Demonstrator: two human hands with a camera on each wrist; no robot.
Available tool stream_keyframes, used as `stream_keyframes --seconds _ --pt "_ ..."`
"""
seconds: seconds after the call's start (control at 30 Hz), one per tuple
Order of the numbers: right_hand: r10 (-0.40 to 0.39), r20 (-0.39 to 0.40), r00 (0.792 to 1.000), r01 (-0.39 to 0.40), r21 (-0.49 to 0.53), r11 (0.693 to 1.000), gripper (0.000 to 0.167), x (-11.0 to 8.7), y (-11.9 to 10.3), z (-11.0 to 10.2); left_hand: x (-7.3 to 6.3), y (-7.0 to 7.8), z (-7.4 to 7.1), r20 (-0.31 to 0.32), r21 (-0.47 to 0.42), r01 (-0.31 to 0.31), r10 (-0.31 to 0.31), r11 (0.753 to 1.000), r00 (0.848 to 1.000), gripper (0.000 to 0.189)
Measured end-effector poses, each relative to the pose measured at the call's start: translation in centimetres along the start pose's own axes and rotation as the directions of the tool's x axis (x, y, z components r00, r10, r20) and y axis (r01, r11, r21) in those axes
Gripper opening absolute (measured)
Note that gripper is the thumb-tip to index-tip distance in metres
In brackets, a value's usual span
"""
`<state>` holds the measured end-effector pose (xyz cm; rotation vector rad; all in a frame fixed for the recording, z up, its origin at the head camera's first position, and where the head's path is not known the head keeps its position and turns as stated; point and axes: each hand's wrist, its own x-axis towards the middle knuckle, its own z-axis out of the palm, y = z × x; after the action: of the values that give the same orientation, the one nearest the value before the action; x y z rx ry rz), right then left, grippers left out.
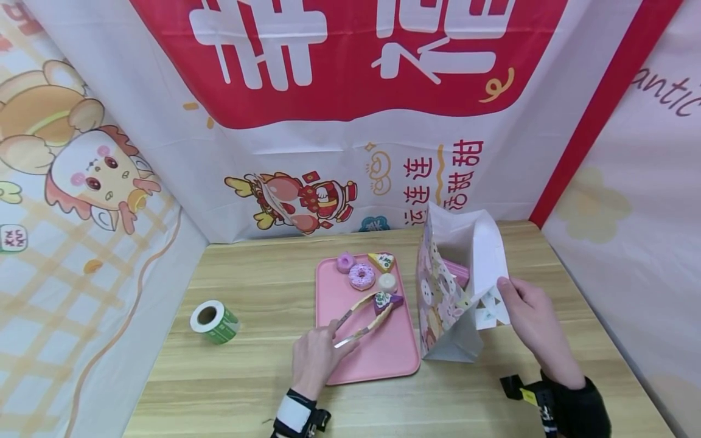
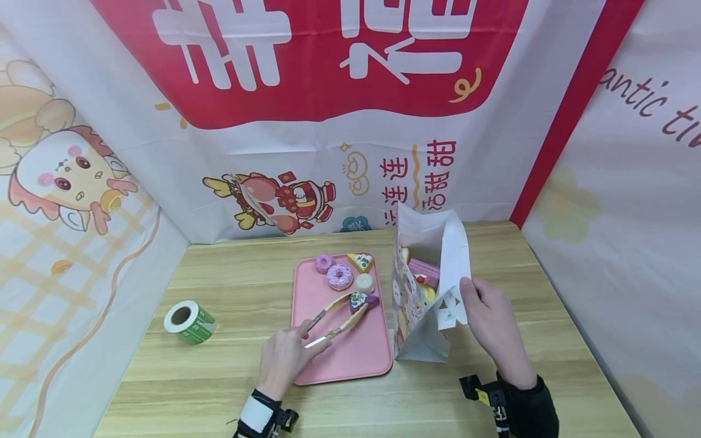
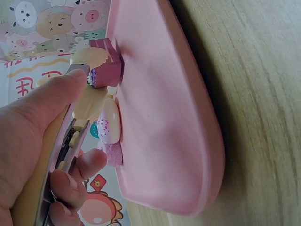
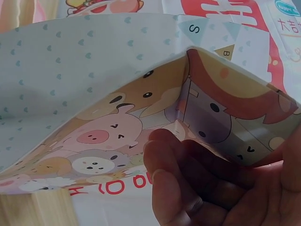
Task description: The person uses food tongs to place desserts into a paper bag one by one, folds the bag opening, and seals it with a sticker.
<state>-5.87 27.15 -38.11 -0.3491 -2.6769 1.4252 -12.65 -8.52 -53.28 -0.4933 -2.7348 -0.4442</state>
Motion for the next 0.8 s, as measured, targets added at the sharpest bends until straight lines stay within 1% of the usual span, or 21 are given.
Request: stream_keyframes --seconds 0.1,0.23,0.37,0.47,0.6,0.7,0.8 --pt "-0.009 0.002 1.000 0.009 -0.001 1.000 0.061 0.0 -0.1 -0.2 0.0 0.0 -0.4 0.004 -0.018 0.008 -0.008 1.000 1.000 0.048" --pt "-0.024 0.008 1.000 0.024 0.000 1.000 0.059 0.1 -0.2 -0.5 -0.1 0.0 -0.8 -0.009 -0.029 0.011 -0.011 1.000 1.000 0.047" --pt "-0.019 0.015 1.000 0.019 0.005 1.000 0.057 0.4 -0.4 -0.8 -0.2 -0.1 -1.1 -0.022 -0.035 0.015 -0.016 0.999 1.000 0.045" --pt "-0.022 0.022 1.000 0.022 0.005 1.000 0.057 0.6 -0.5 -0.9 -0.4 -0.2 -1.4 -0.039 -0.036 0.014 -0.016 0.999 0.999 0.047" --pt "-0.033 0.029 0.999 0.033 0.004 0.999 0.058 0.7 -0.8 -1.1 -0.6 -0.2 -2.0 -0.069 -0.077 0.020 -0.025 0.997 0.997 0.050" --pt "-0.035 0.031 0.999 0.035 -0.002 0.999 0.060 0.7 -1.0 -1.2 -0.6 -0.1 -2.6 -0.085 -0.108 0.036 -0.045 0.994 0.995 0.053" --pt "-0.033 0.034 0.999 0.034 -0.012 0.999 0.062 0.7 -1.1 -1.3 -0.6 0.0 -3.3 -0.098 -0.112 0.055 -0.066 0.992 0.993 0.059"
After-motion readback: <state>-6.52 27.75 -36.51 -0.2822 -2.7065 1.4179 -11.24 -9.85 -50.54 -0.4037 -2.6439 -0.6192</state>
